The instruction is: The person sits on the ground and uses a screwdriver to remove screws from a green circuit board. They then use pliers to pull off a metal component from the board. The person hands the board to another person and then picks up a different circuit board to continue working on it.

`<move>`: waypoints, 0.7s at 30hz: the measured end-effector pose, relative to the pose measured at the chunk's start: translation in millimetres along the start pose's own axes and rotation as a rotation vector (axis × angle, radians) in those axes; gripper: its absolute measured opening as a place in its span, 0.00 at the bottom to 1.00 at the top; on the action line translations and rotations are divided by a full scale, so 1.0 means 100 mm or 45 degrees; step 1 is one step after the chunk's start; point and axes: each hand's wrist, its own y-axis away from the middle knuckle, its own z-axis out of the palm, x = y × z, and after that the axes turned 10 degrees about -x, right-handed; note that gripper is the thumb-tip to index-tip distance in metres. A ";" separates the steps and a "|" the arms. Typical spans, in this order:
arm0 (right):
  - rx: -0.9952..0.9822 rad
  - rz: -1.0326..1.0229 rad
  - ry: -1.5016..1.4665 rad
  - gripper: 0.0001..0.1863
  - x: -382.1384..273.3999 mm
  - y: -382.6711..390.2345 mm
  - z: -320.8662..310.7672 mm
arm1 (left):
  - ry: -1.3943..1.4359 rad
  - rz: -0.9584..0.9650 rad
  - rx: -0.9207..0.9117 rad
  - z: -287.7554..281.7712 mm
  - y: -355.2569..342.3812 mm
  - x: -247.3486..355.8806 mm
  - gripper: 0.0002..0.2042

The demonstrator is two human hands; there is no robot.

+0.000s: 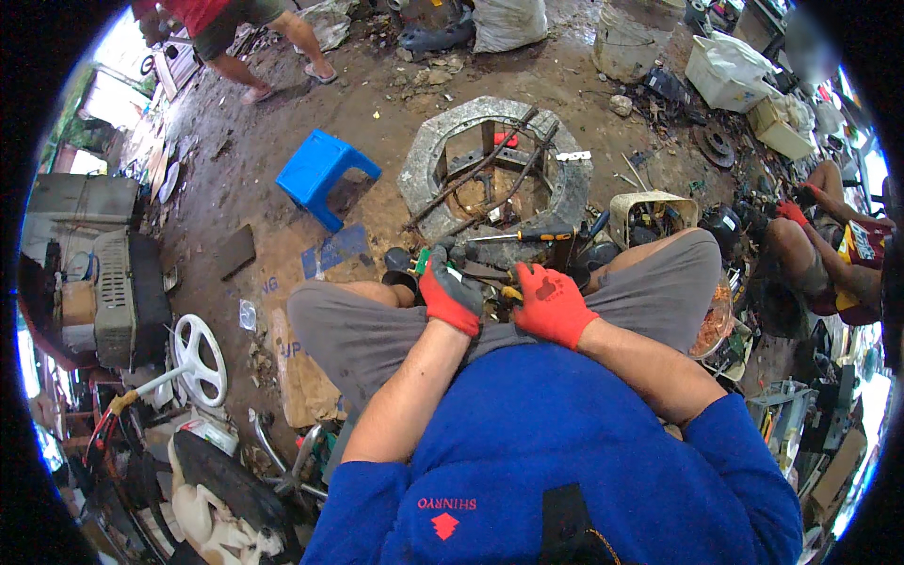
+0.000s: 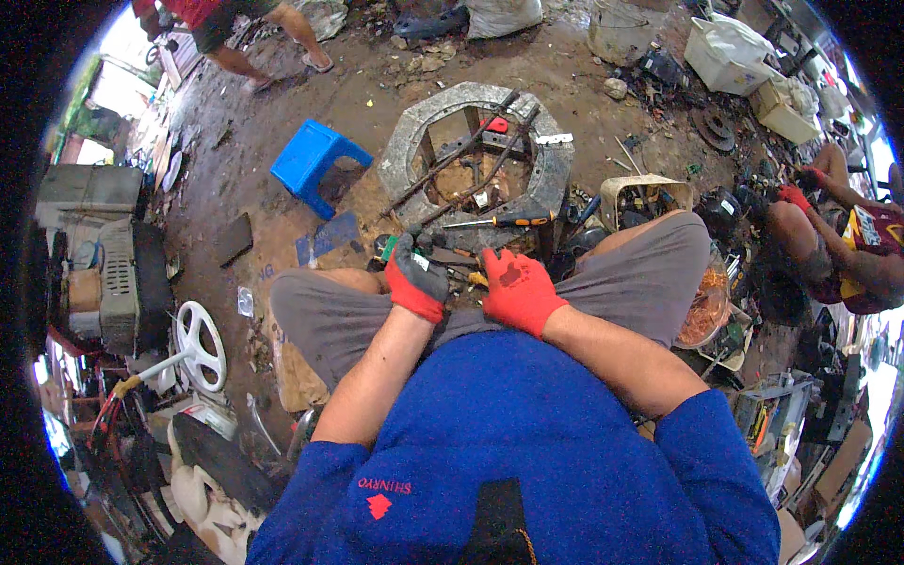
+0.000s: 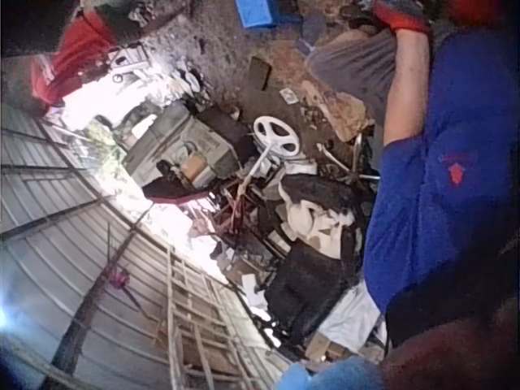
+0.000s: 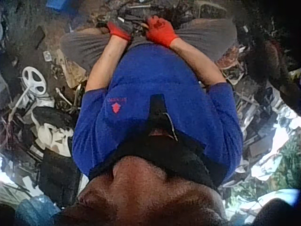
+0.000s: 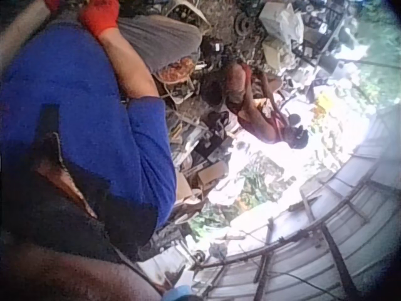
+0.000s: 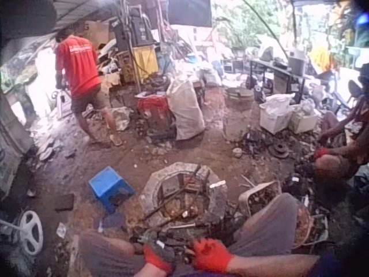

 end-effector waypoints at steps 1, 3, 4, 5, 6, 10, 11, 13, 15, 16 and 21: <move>0.022 -0.007 -0.034 0.29 0.02 0.00 -0.01 | 0.014 -0.005 -0.119 0.06 0.07 0.04 0.10; -0.142 -0.002 -0.225 0.31 0.09 0.01 -0.15 | 0.010 -0.018 -0.254 0.18 0.14 0.13 0.11; -0.232 0.006 -0.323 0.32 0.10 0.04 -0.23 | -0.004 -0.036 -0.265 0.20 0.18 0.15 0.11; -0.266 -0.006 -0.385 0.31 0.08 0.06 -0.30 | -0.018 -0.054 -0.276 0.23 0.22 0.17 0.11; -0.293 -0.015 -0.445 0.31 0.07 0.09 -0.41 | 0.005 -0.084 -0.239 0.29 0.24 0.19 0.13; -0.414 0.036 -0.596 0.32 0.06 0.10 -0.64 | 0.083 -0.104 -0.385 0.43 0.29 0.21 0.14; -0.426 0.065 -0.601 0.33 0.08 0.10 -0.66 | 0.092 -0.117 -0.377 0.45 0.30 0.21 0.14; -0.465 0.060 -0.723 0.33 0.28 0.05 -0.54 | 0.103 -0.152 -0.415 0.48 0.30 0.23 0.15; -0.517 0.055 -0.839 0.30 0.36 0.02 -0.51 | 0.119 -0.197 -0.490 0.46 0.29 0.26 0.16; -0.548 0.053 -0.893 0.28 0.33 0.04 -0.58 | 0.082 -0.197 -0.492 0.44 0.30 0.27 0.16; -0.480 -0.930 -0.493 0.21 0.58 0.05 -0.58 | -0.050 -0.266 -0.608 0.49 0.33 0.32 0.18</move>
